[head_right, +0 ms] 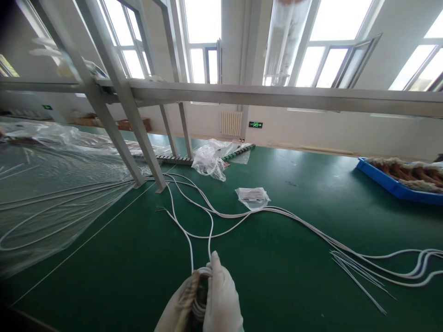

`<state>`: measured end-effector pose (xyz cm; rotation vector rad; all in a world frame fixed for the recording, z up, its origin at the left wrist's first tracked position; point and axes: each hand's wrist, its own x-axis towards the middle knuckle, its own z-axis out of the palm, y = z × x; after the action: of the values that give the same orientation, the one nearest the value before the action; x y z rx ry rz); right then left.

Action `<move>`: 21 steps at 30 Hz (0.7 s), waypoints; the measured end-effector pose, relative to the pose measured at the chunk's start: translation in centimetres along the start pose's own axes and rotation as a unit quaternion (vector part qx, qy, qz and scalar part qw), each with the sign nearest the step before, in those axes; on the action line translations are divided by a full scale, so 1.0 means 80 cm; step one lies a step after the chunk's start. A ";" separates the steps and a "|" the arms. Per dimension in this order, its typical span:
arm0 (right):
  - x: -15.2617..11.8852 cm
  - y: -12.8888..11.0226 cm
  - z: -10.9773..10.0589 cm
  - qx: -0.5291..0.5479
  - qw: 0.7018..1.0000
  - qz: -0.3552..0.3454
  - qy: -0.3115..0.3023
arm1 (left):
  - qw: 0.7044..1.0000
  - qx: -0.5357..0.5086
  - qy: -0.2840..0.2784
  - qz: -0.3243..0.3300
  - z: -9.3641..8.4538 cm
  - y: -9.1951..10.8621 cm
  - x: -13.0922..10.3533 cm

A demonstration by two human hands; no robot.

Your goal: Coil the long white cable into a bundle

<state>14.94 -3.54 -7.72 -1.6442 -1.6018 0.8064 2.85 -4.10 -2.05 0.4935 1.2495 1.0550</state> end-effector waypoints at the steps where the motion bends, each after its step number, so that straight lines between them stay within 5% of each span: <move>1: 0.001 0.002 0.000 -0.009 1.000 0.002 -0.003 | 0.999 -0.032 -0.015 -0.021 0.002 0.003 0.002; 4: 0.002 0.005 0.001 -0.046 0.999 0.012 -0.008 | 0.992 -0.100 -0.063 -0.054 0.006 0.017 0.005; 9: 0.001 0.001 0.000 -0.080 0.996 -0.018 -0.034 | 0.991 -0.064 -0.087 -0.076 0.004 0.038 -0.002; 11: 0.001 -0.002 0.001 -0.074 0.996 -0.025 -0.041 | 0.994 -0.055 -0.075 -0.063 0.004 0.035 -0.005; 15: 0.003 -0.006 0.003 -0.026 0.996 0.078 -0.017 | 0.996 -0.079 -0.045 0.000 0.010 0.014 0.002; 18: 0.000 -0.008 -0.005 -0.011 0.996 0.082 0.034 | 0.993 -0.104 -0.045 -0.016 0.016 0.001 0.020; 21: -0.004 -0.012 -0.018 -0.044 0.997 0.059 0.020 | 0.991 -0.114 -0.053 -0.048 0.023 -0.003 0.036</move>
<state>15.55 -3.94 -6.15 -1.8214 -1.5439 0.7679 4.52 -1.31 -3.21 0.3064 1.0339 1.0618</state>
